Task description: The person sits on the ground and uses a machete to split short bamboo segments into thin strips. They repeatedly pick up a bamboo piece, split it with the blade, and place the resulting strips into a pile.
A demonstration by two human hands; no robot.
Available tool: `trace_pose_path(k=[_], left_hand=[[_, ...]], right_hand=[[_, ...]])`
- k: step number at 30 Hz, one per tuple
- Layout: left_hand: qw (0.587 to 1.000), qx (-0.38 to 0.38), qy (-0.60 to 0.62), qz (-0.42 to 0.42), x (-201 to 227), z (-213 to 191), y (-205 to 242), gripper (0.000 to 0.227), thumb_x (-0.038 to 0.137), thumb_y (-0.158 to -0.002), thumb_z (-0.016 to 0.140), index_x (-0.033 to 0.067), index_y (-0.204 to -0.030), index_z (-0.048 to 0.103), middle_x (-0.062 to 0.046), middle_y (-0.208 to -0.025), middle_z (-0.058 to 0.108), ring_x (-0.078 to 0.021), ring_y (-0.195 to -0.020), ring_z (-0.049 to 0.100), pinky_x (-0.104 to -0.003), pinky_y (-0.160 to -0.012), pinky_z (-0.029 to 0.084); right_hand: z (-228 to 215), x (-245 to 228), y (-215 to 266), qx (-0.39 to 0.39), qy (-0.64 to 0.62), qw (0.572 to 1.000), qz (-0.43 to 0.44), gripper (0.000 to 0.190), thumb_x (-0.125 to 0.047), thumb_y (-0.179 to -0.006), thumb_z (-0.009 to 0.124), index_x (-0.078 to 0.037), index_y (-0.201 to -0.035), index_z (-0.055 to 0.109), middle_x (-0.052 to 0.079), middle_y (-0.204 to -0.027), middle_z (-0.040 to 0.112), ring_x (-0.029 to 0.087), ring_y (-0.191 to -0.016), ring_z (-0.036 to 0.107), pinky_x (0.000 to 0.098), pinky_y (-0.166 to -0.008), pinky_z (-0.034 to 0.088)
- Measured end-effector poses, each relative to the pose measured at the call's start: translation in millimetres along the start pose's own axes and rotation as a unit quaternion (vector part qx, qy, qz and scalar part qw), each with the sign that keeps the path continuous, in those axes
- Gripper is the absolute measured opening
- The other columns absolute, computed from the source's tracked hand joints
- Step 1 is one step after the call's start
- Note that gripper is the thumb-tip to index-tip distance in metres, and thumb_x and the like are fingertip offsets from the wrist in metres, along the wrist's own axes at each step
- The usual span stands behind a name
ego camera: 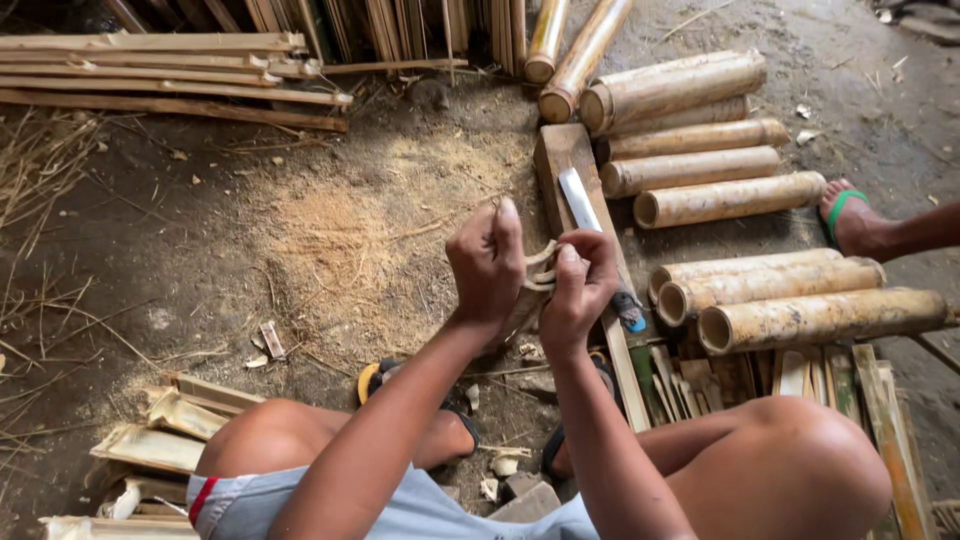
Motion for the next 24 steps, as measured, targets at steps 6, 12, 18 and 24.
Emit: trace_pose_path(k=[6,12,18,24], left_hand=[[0.999,0.008,0.027,-0.046,-21,4,4,0.059,0.039,-0.111,0.034,0.0141,-0.059,0.047,0.001,-0.047,0.047,-0.0097,-0.038,0.046,-0.028,-0.034,0.031],[0.995,0.004,0.044,-0.093,-52,3,-14,0.064,0.031,-0.112,0.029,0.0163,-0.051,0.040,0.005,-0.039,0.037,-0.0090,-0.029,0.037,-0.028,-0.032,0.032],[0.998,-0.017,0.036,-0.053,-75,1,-28,0.057,0.023,-0.110,0.035,0.0159,-0.053,0.036,0.005,-0.041,0.035,-0.0116,-0.031,0.033,-0.032,-0.033,0.024],[0.988,0.122,0.001,-0.092,-115,-43,-62,0.044,0.023,-0.105,0.038,0.0183,-0.061,0.036,0.006,-0.048,0.032,-0.0102,-0.039,0.027,-0.034,-0.038,0.022]], right_hand=[[15,6,-16,-0.088,0.052,0.994,-0.049,0.034,-0.027,-0.099,0.054,0.001,-0.084,0.067,0.007,-0.090,0.058,0.018,-0.090,0.054,0.0341,-0.083,0.044],[25,43,-5,-0.092,0.000,0.995,0.050,0.042,-0.036,-0.097,0.054,-0.004,-0.070,0.056,0.001,-0.063,0.050,0.011,-0.060,0.045,0.0297,-0.057,0.034],[30,28,13,-0.134,0.025,0.991,0.014,0.041,-0.036,-0.097,0.053,-0.003,-0.071,0.054,0.002,-0.065,0.049,0.012,-0.064,0.045,0.0311,-0.059,0.034],[-9,25,34,-0.059,-0.055,0.993,0.085,0.031,-0.034,-0.080,0.051,-0.006,-0.087,0.061,0.001,-0.081,0.057,0.013,-0.072,0.055,0.0295,-0.060,0.047]])
Point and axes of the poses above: each hand's wrist, its own y-axis away from the middle knuckle, its own z-axis out of the palm, x = y × z, the point moved 6 cm from there along -y, towards the middle knuckle
